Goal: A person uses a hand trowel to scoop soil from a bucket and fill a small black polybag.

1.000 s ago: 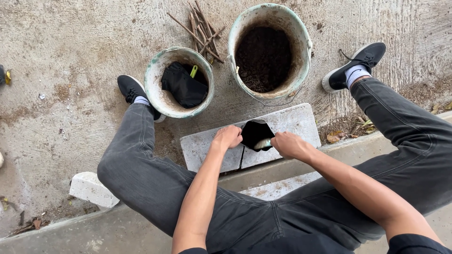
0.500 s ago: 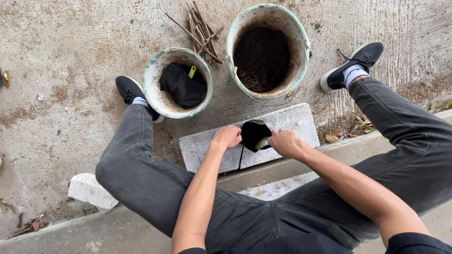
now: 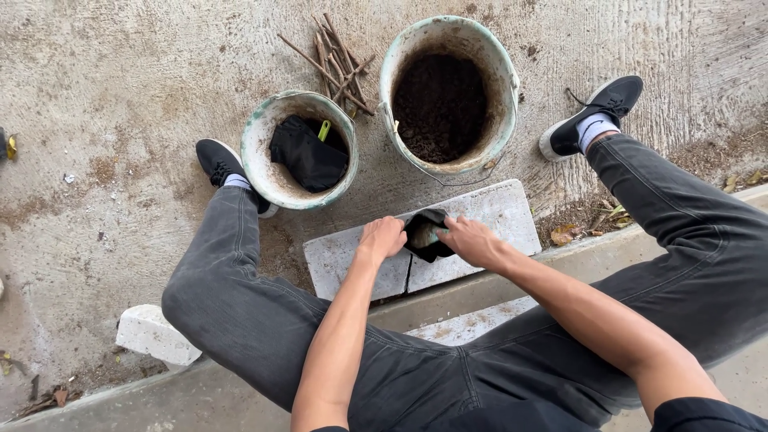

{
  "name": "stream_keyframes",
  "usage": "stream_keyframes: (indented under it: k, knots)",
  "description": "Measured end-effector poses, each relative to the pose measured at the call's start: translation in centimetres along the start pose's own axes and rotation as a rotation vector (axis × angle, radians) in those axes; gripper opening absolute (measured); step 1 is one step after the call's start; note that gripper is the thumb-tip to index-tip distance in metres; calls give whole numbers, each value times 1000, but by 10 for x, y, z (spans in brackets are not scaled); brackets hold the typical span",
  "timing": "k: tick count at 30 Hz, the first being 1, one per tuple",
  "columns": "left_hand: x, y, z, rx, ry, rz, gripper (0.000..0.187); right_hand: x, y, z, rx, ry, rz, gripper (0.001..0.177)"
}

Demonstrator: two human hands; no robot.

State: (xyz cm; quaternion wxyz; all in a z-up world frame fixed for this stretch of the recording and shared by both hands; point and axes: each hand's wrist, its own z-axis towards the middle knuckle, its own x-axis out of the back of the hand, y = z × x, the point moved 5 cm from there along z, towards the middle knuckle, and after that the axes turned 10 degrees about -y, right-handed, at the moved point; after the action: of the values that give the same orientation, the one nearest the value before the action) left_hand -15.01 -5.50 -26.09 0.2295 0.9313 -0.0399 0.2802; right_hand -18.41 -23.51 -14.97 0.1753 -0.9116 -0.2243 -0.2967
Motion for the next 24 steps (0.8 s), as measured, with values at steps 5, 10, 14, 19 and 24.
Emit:
stream_keyframes:
  k: [5, 10, 14, 19, 24]
  knots:
    - [-9, -7, 7, -17, 3, -13, 29, -59, 18, 20, -20, -2, -93, 29]
    - [-10, -8, 8, -8, 1, -27, 29, -52, 36, 20, -126, 53, -166, 24]
    - [-3, -2, 2, -22, -6, -29, 30, 6, 6, -5, -83, 138, -10, 31]
    - [1, -2, 0, -29, -9, -22, 29, -32, 12, 24, -135, 139, -25, 28]
    - [4, 0, -4, -42, -6, -50, 30, -57, 33, 16, -158, 23, -36, 23]
